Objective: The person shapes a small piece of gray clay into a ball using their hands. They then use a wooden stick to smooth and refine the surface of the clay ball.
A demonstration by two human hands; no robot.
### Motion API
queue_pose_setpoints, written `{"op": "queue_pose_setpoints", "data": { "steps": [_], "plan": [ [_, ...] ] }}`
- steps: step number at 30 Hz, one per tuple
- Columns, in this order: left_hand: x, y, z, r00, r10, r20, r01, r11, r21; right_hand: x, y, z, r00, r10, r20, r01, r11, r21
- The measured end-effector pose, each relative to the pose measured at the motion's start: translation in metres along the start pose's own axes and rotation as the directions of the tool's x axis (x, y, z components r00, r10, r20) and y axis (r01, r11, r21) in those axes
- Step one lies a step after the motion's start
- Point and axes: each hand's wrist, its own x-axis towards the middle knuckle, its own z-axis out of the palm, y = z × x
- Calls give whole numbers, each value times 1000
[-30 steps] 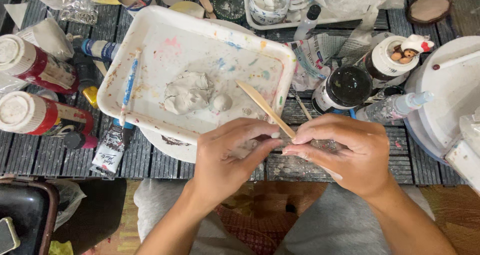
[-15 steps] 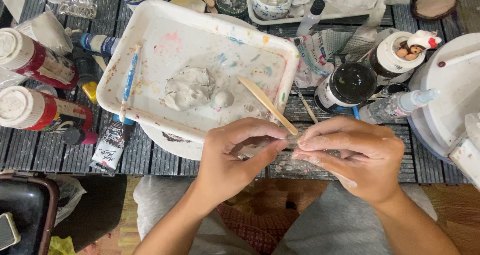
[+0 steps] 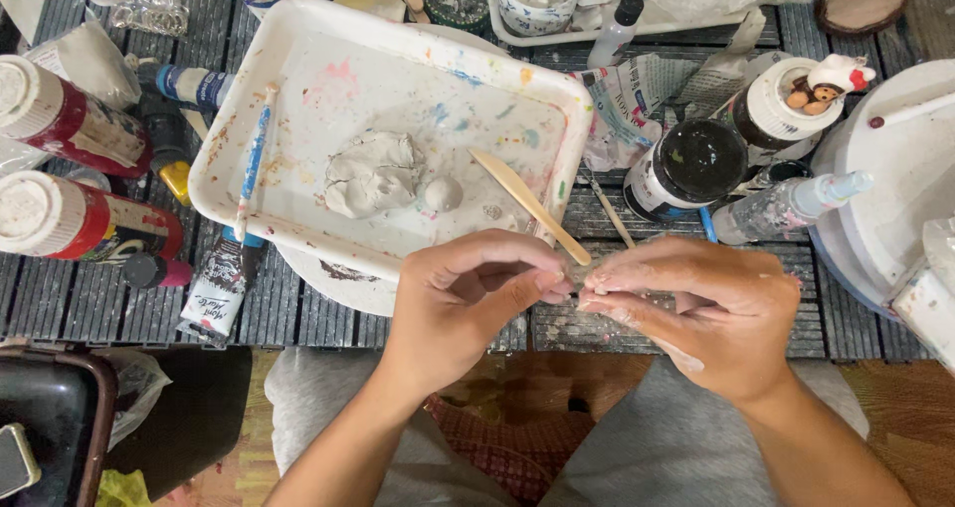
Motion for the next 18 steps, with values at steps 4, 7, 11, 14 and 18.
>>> {"op": "queue_pose_setpoints", "data": {
  "steps": [4,7,11,14,18],
  "plan": [
    [-2,4,3,1000,19,11,-20,994,110,-1,-1,0,1000,12,-1,-12,999,47],
    [-1,7,4,1000,25,7,-26,984,176,-2,-1,1,999,43,-1,-43,999,5],
    [0,9,4,1000,16,-5,-15,981,193,0,3,0,998,-47,45,45,997,61],
    [0,9,5,1000,17,-17,-13,977,213,-1,4,0,998,-28,52,25,998,53],
    [-1,10,4,999,35,-18,-29,958,285,-4,5,2,999,33,35,-42,956,291]
  ]
}}
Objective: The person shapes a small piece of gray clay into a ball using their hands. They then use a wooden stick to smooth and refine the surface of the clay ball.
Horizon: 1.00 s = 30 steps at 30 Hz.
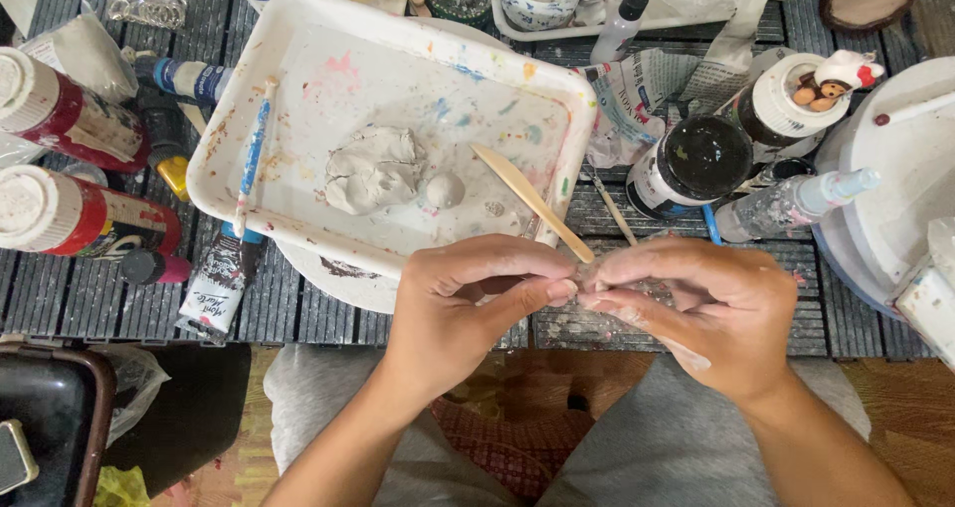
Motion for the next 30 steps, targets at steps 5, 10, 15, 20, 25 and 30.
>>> {"op": "queue_pose_setpoints", "data": {
  "steps": [5,10,15,20,25,30],
  "plan": [
    [1,2,1,992,128,13,-128,982,137,0,1,2,994,-108,26,111,963,-244],
    [-1,4,2,994,107,10,-107,981,164,1,0,1,997,-66,28,71,949,-306],
    [-1,2,5,999,-41,-2,41,999,-19,2,1,2,993,-113,34,118,938,-325],
    [0,-1,1,990,-138,-1,137,988,-77,1,3,1,993,-110,50,119,962,-245],
    [-3,0,2,997,-76,18,78,989,-129,-2,5,1,991,-127,40,133,953,-271],
    [-6,4,4,997,76,33,-76,997,-1,-3,7,1,999,-51,13,53,991,-121]
  ]
}}
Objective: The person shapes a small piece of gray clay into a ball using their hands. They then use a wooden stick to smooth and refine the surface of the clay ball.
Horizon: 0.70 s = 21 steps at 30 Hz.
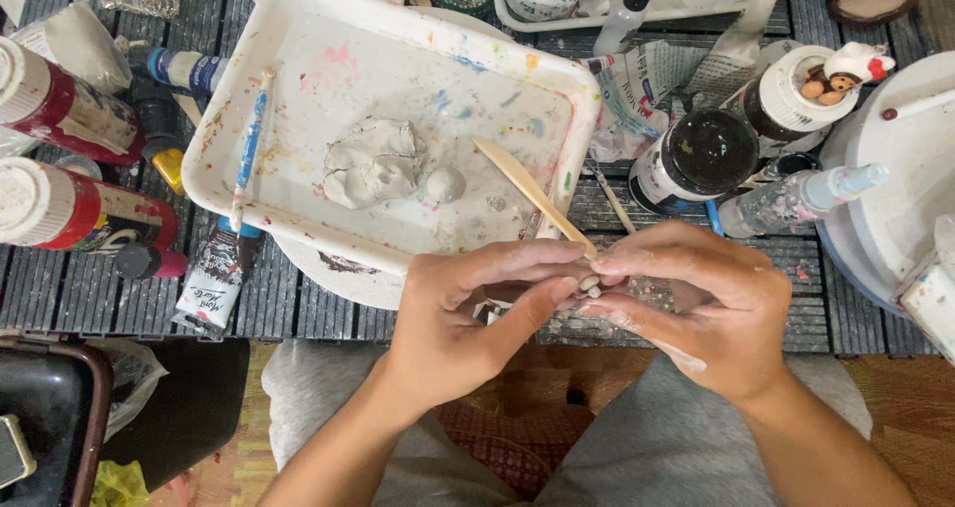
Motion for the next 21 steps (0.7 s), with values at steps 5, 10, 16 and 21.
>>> {"op": "queue_pose_setpoints", "data": {
  "steps": [5,10,16,21],
  "plan": [
    [-1,5,1,995,102,9,-102,980,171,-1,1,-2,998,54,29,-54,999,5],
    [1,6,-1,976,212,41,-215,945,247,-2,3,-4,997,59,52,-62,997,54],
    [0,5,-1,975,214,57,-221,931,289,-3,6,-4,998,56,38,-59,994,92],
    [0,5,-2,964,256,69,-265,921,284,-2,7,-4,999,23,41,-25,998,62]
  ]
}}
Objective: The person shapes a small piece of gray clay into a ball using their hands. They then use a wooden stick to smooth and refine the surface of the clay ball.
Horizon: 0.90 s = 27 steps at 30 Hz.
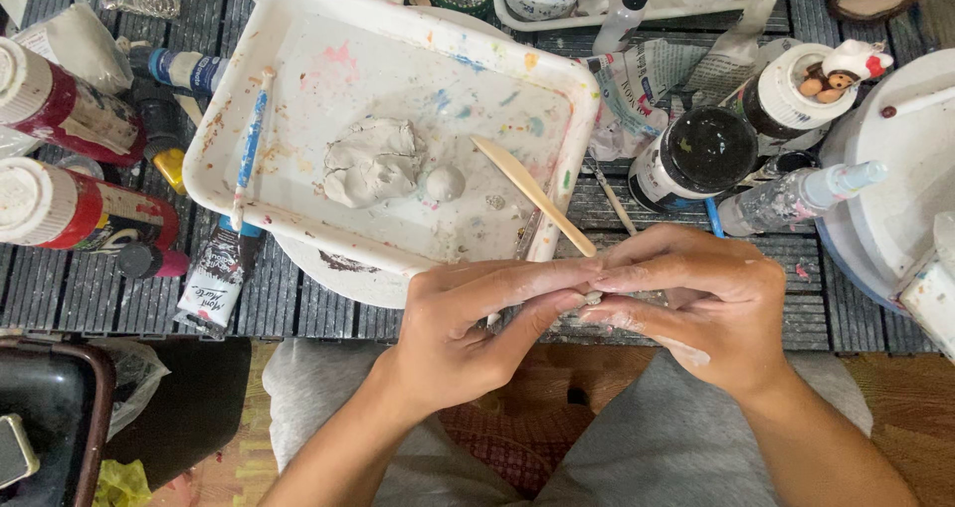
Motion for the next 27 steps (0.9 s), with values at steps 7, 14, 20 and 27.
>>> {"op": "queue_pose_setpoints", "data": {
  "steps": [7,14,20,27],
  "plan": [
    [0,-1,2,1000,-4,-8,4,1000,-1,0,0,1,1000,-1,-9,1,999,-46],
    [-5,-7,7,998,-57,-2,57,991,-122,-1,-1,3,998,-2,-57,-2,998,-61],
    [-12,-19,24,957,-289,11,226,725,-651,-4,-2,8,953,-253,-169,210,949,-237],
    [-16,-41,31,921,-370,120,294,461,-838,-8,2,4,988,-138,-68,144,985,93]
  ]
}}
